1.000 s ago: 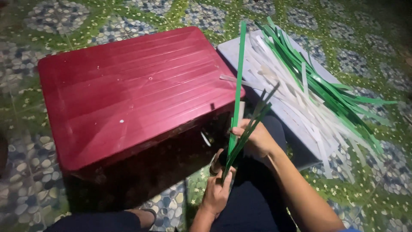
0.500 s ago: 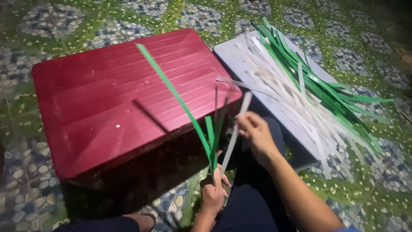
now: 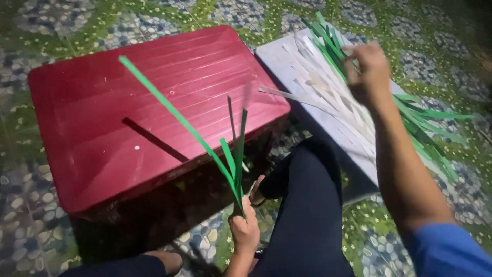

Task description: Arranging and weaving green and white plastic strips on a small red stool.

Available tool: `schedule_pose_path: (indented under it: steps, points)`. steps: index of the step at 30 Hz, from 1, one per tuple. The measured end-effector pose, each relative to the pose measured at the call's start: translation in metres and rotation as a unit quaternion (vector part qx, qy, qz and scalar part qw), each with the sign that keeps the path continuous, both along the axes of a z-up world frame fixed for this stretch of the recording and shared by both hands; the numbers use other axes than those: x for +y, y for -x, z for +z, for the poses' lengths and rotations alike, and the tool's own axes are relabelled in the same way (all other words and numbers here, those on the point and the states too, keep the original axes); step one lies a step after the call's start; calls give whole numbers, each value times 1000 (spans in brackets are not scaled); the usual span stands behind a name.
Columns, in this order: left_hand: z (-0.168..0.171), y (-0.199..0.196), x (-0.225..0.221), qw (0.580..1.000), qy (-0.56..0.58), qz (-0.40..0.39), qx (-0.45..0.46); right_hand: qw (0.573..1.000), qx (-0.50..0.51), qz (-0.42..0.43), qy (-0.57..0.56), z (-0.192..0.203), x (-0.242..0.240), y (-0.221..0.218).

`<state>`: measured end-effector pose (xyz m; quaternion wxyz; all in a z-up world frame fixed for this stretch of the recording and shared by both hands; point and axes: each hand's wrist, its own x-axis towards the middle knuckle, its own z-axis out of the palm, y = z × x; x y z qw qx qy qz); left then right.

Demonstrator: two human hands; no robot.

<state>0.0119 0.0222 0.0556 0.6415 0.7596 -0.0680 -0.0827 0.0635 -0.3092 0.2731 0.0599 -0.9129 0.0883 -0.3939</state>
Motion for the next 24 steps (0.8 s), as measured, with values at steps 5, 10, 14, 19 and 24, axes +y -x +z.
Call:
schedule_pose_path:
  steps: [5, 10, 14, 19, 24]
  points:
    - [1, 4, 3, 999, 13, -6, -37, 962, 198, 70, 177, -110, -55, -3]
    - [2, 3, 8, 999, -6, 23, -45, 955, 273, -103, 43, -158, -103, 14]
    - [10, 0, 9, 999, -27, 39, 1, 962, 193, -186, 49, -133, -88, 23]
    - [13, 2, 8, 999, 10, 29, -36, 961, 128, -223, -103, -114, -65, 27]
    - [16, 2, 9, 999, 22, 14, -35, 963, 178, -184, 82, -142, -79, 34]
